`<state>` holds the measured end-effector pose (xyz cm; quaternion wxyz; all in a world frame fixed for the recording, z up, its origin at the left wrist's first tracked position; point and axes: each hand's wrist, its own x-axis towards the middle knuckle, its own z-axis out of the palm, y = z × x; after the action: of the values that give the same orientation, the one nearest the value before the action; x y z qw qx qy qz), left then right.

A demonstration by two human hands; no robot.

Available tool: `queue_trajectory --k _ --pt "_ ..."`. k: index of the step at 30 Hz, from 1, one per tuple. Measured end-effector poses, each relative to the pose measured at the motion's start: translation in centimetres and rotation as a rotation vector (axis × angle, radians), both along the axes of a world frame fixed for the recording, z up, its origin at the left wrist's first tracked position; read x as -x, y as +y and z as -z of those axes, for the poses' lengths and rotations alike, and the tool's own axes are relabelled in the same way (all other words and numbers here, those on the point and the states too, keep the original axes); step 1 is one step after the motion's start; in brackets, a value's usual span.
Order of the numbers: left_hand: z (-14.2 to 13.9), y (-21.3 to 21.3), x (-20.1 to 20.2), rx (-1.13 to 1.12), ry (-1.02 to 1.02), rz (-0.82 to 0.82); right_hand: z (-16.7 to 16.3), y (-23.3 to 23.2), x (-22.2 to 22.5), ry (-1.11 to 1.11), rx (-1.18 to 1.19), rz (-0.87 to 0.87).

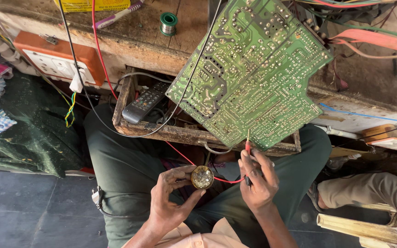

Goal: The person holds a large green circuit board on their lap and touches multimeter probes to its solder points, testing it. They then take a soldering iron and a spool of solder and solder joints on the board, before lifting the board up toward a CRT television chassis on the workbench.

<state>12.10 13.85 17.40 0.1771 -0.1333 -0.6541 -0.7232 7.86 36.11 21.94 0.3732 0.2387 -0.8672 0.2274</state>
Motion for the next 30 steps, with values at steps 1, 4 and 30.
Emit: queue_trajectory --k 1,4,30 --pt "0.0 0.0 0.0 0.006 -0.001 -0.002 0.0 -0.1 0.0 0.008 -0.011 0.001" --pt "0.0 0.0 0.1 0.008 -0.002 -0.005 -0.2 -0.1 -0.1 0.025 0.036 -0.001" --pt "-9.5 -7.7 6.1 0.174 0.244 -0.324 0.1 0.4 -0.1 -0.041 0.051 -0.015"
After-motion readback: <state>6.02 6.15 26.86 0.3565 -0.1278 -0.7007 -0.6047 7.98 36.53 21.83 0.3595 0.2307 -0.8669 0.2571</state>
